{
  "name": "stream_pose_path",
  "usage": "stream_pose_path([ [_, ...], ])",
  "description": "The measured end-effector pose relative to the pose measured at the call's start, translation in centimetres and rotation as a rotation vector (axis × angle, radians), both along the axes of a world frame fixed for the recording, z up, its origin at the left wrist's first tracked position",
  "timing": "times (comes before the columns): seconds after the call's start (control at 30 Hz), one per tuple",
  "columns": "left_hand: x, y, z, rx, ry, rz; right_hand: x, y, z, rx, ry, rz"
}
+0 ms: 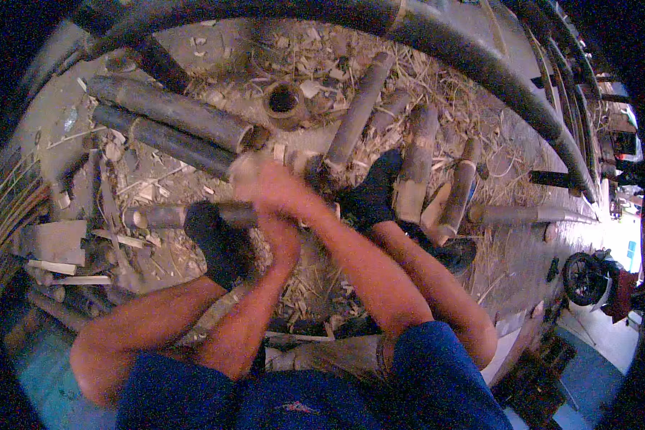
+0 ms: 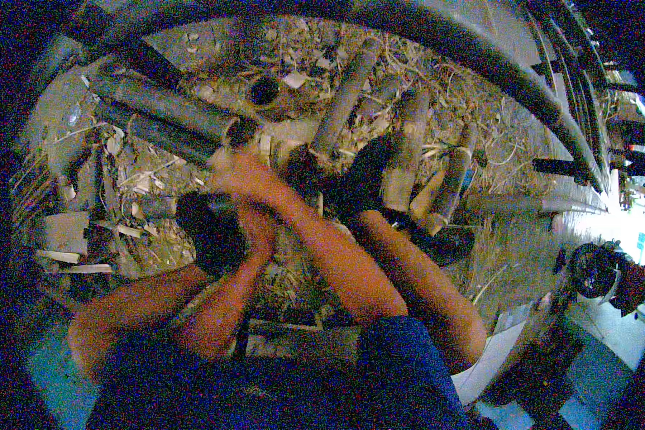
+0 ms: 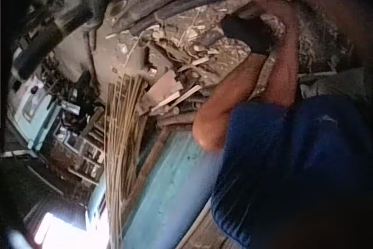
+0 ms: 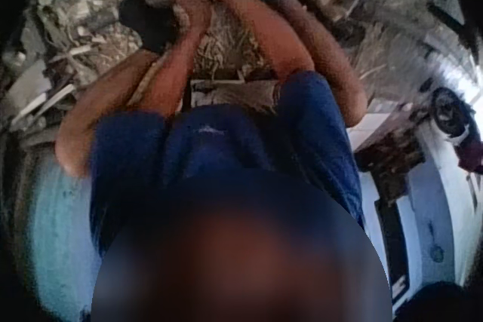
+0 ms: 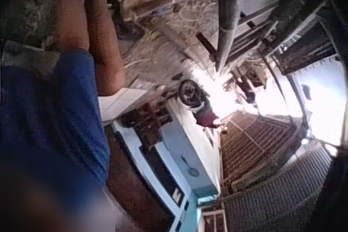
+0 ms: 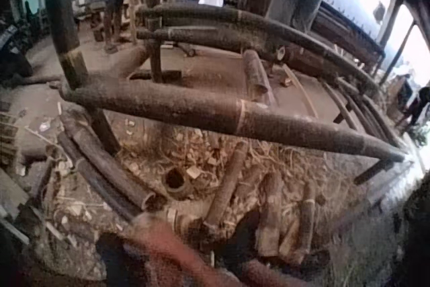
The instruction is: The person sits on the floor in a workshop and repeatedly splits bamboo poles using a mallet and a wedge. They position each pole, strike the wedge to split the bamboo, and then remove the split pieces.
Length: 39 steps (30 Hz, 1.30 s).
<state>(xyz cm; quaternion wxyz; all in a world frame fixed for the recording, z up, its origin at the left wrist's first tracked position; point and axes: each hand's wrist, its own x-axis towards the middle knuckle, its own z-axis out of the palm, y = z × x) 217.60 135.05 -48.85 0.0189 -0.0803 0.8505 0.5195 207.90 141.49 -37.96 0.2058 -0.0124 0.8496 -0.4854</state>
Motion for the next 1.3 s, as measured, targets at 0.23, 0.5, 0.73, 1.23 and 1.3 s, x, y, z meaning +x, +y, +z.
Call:
stream_pose_path([
  [0.23, -5.5, 2.2, 3.3, 0.002, -0.173, -0.394, -1.1, 4.1, 0.2, -0.135, -0.013, -0.576],
  [0.5, -7.3, 1.1, 7.0, -0.003, -0.495, -0.489, -1.6, 5.9, -7.3, -0.596, -0.115, -0.800],
  [0.73, 1.6, 0.3, 3.3, 0.286, -0.016, 0.315, -0.5, -2.9, 3.1, -0.275, -0.083, 0.194],
  [1.23, -7.6, 5.0, 4.5, 0.232, -0.441, -0.643, 1.9, 9.0, -1.0, -0.277, -0.054, -1.000],
  [1.3, -6.6, 5.6, 4.4, 0.322, -0.363, -0.827, 5.3, 9.1, -0.5, -0.321, 0.066, -1.228],
])
